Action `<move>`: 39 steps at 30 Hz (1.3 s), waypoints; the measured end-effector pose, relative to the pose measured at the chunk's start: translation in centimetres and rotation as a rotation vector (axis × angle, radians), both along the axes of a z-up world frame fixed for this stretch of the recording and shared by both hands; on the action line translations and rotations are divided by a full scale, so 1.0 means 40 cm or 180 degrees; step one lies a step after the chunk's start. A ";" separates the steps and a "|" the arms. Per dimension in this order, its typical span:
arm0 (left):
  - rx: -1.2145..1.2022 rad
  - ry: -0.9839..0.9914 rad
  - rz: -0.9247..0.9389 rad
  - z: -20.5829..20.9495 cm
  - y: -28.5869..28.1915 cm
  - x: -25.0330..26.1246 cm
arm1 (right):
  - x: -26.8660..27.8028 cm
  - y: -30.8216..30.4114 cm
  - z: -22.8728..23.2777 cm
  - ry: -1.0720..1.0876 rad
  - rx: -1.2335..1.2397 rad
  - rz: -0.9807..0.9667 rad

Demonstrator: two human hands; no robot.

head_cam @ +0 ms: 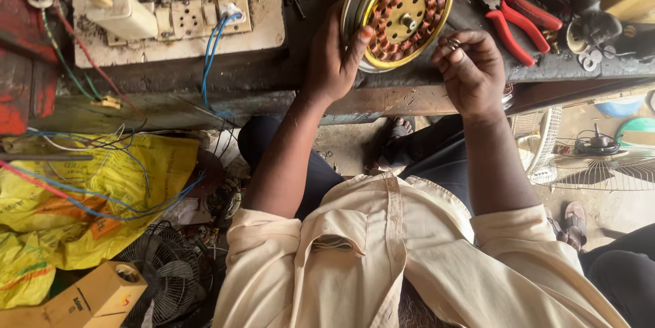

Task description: The person uses a hammer to tap a yellow circular motor component, then removes it to reveal copper windings. They pick up a reddish-brown motor housing, use a screwdriver to work on the central bearing, and insert a metal ring into the housing.

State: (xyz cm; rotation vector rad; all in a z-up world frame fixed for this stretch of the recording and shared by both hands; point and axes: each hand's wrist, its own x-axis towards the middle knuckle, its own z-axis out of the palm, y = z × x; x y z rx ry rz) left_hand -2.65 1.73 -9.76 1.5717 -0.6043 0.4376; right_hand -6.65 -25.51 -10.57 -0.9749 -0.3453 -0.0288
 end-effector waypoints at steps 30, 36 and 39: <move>0.0184 0.0361 0.0058 0.041 0.024 -0.051 | -0.013 0.000 -0.044 0.0677 0.1036 0.0772; 0.0222 0.0600 -0.0112 0.054 0.036 -0.060 | -0.028 0.024 -0.033 0.0352 0.0774 0.0552; 0.0242 0.0609 -0.0134 0.060 0.035 -0.060 | -0.038 0.035 -0.034 0.0136 0.0542 0.0453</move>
